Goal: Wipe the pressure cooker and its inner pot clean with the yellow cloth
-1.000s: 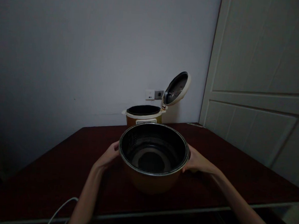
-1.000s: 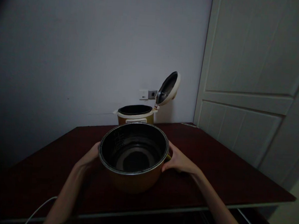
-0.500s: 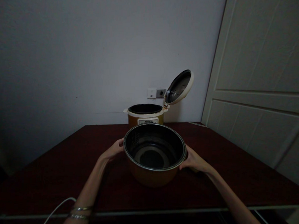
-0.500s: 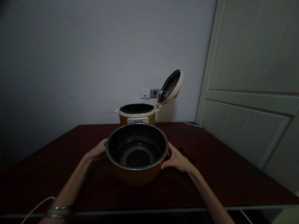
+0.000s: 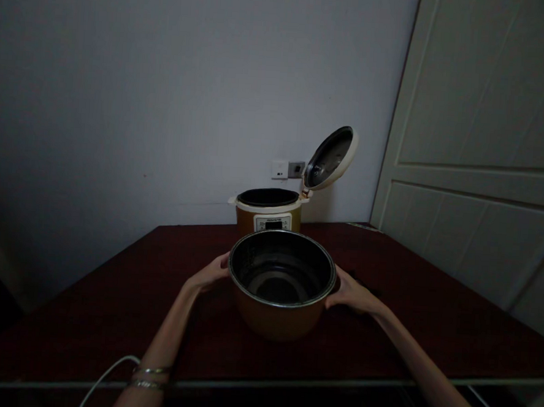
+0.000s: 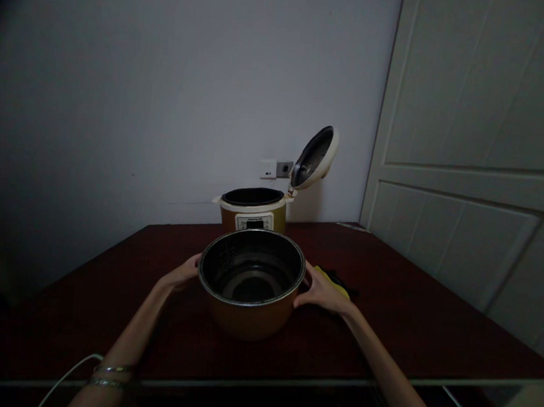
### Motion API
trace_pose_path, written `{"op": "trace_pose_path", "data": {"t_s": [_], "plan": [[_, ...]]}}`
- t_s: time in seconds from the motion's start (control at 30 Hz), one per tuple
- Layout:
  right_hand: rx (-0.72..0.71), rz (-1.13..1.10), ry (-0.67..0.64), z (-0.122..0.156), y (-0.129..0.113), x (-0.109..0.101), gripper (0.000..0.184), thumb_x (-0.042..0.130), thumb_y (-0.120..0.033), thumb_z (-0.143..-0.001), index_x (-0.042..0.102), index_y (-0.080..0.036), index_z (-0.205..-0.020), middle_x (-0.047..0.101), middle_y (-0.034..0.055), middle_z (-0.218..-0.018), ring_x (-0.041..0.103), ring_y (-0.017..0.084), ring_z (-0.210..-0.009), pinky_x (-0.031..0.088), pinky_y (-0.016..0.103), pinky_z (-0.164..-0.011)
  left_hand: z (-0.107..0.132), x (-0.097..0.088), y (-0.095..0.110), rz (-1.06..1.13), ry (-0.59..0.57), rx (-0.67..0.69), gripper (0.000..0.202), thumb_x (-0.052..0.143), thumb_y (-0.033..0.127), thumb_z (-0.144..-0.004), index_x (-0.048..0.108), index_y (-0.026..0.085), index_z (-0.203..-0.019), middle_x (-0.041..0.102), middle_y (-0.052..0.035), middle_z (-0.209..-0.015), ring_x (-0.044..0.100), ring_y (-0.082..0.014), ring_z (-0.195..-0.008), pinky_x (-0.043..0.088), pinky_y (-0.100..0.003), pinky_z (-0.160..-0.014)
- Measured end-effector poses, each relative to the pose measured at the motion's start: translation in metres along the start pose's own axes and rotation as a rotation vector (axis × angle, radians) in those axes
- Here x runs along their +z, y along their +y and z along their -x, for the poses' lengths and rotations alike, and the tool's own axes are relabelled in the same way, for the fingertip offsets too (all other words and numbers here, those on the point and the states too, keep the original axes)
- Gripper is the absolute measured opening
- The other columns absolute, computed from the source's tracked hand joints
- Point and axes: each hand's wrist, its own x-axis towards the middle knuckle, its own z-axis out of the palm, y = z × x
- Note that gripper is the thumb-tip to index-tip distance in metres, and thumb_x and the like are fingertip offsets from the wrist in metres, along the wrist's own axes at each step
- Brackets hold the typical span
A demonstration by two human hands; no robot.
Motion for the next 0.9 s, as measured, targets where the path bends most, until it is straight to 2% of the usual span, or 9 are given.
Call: {"op": "trace_pose_path", "data": {"t_s": [0.3,0.57,0.9], "plan": [[0.001,0.016,-0.057,-0.001,0.002,-0.001,0.106,0.085,-0.047,-0.049,0.033,-0.025,-0.139,0.041,0.0106,-0.143,0.035,0.033,-0.133,0.023,0.053,-0.112,0.001,-0.002,0.001,0.003,-0.056,-0.022,0.073,0.082,0.025,-0.061,0.052,0.017,-0.127,0.063,-0.0106,-0.122,0.054,-0.0281,-0.116,0.040,-0.041,-0.100],[-0.013,0.152,-0.019,0.002,-0.003,0.001,0.101,0.084,-0.049,-0.050,0.040,-0.021,-0.137,0.050,0.0114,-0.135,0.043,0.036,-0.126,0.032,0.051,-0.108,0.002,-0.003,0.001,-0.013,-0.107,0.001,0.080,0.081,0.021,-0.060,0.047,0.015,-0.131,0.057,-0.0137,-0.129,0.051,-0.0277,-0.119,0.037,-0.043,-0.103],[-0.013,0.206,-0.045,0.000,-0.007,0.001,0.106,0.083,-0.053,-0.049,0.038,-0.020,-0.140,0.055,0.0117,-0.128,0.050,0.033,-0.117,0.036,0.048,-0.105,0.005,-0.003,0.001,0.006,-0.135,-0.027,0.083,0.081,0.020,-0.059,0.044,0.016,-0.134,0.057,-0.0135,-0.129,0.051,-0.0274,-0.119,0.036,-0.044,-0.103]]}}
